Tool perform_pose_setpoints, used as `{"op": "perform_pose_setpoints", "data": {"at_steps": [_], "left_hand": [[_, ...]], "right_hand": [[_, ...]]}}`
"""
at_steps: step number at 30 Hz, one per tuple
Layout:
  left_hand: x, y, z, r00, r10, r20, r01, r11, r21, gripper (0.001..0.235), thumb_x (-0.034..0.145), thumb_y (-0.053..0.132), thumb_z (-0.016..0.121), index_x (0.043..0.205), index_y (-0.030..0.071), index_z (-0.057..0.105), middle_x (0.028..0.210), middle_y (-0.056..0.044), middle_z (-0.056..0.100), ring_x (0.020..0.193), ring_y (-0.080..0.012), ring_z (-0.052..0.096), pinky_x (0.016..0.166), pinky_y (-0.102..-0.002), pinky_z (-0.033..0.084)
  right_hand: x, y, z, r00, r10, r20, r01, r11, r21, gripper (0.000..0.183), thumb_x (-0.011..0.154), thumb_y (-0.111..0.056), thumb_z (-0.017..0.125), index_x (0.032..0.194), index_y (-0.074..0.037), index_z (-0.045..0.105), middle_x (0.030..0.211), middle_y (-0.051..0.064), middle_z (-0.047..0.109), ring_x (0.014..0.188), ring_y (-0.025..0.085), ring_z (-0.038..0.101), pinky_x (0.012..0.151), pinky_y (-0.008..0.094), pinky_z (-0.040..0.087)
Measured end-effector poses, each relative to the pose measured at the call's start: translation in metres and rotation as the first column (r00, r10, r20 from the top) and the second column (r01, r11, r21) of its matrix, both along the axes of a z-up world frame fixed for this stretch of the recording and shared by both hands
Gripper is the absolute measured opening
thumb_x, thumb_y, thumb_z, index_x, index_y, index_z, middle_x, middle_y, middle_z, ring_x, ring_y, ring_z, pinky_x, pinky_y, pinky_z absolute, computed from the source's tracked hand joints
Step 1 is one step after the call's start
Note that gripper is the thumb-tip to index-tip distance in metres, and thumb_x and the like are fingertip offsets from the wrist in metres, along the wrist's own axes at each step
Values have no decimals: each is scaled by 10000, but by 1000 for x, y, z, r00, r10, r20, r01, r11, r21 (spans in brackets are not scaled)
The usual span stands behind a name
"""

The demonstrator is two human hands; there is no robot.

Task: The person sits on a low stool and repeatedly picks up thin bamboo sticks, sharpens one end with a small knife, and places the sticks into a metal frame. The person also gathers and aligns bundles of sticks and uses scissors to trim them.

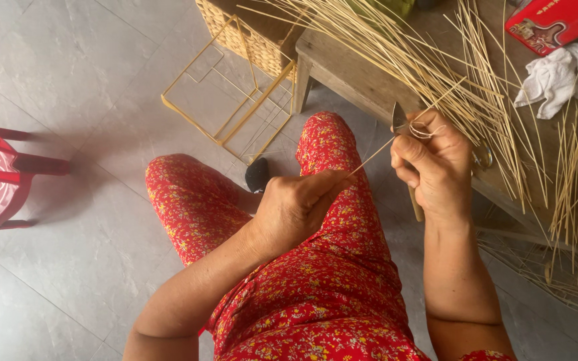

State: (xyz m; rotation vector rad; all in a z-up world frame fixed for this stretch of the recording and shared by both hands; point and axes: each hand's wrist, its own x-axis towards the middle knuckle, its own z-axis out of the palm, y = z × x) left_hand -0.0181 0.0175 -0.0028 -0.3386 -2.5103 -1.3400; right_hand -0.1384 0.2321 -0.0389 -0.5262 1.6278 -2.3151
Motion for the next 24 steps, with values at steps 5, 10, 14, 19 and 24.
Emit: {"op": "perform_pose_setpoints", "data": {"at_steps": [5, 10, 14, 19, 24], "left_hand": [[8, -3, -3, 999, -25, -21, 24, 1000, -4, 172, 989, 113, 705, 1155, 71, 725, 929, -125, 759, 747, -234, 757, 638, -325, 606], [11, -5, -6, 998, -55, -2, 55, 998, -10, 173, 981, 108, 699, 1147, 68, 725, 937, -124, 763, 766, -232, 767, 647, -319, 616], [17, -11, -3, 998, -49, 31, 49, 999, 1, 155, 990, 110, 686, 1134, 73, 732, 960, -132, 768, 766, -228, 764, 660, -321, 615], [13, -22, -2, 907, 77, 415, -78, 997, -15, 209, 983, 171, 661, 1160, 110, 753, 673, -118, 709, 512, -177, 679, 524, -331, 552], [4, -26, 0, 934, 52, 354, -62, 998, 15, 249, 1011, 133, 606, 1230, 83, 715, 652, -103, 635, 553, -130, 608, 545, -315, 523]], "right_hand": [[-11, 20, 1, 996, -84, 9, 84, 996, -39, 96, 1046, -124, 708, 1088, -46, 672, 760, 35, 619, 545, 46, 476, 430, 187, 308], [-10, 35, -14, 994, -95, 52, 99, 993, -65, 88, 1060, -117, 717, 1086, -47, 669, 740, 42, 616, 547, 59, 482, 451, 195, 305], [-24, 63, -17, 976, -203, 84, 215, 957, -192, 92, 1115, -133, 710, 1077, -57, 672, 757, 35, 616, 507, 48, 455, 438, 190, 308], [-17, 78, -46, 982, -149, 119, 125, 975, 186, 243, 1024, -218, 682, 1246, -119, 692, 670, -41, 558, 526, 21, 429, 445, 202, 332], [-3, 64, -89, 957, -26, -290, 271, 442, 855, 379, 915, -233, 768, 1174, 19, 652, 769, -16, 649, 646, 69, 608, 623, 272, 511]]}}
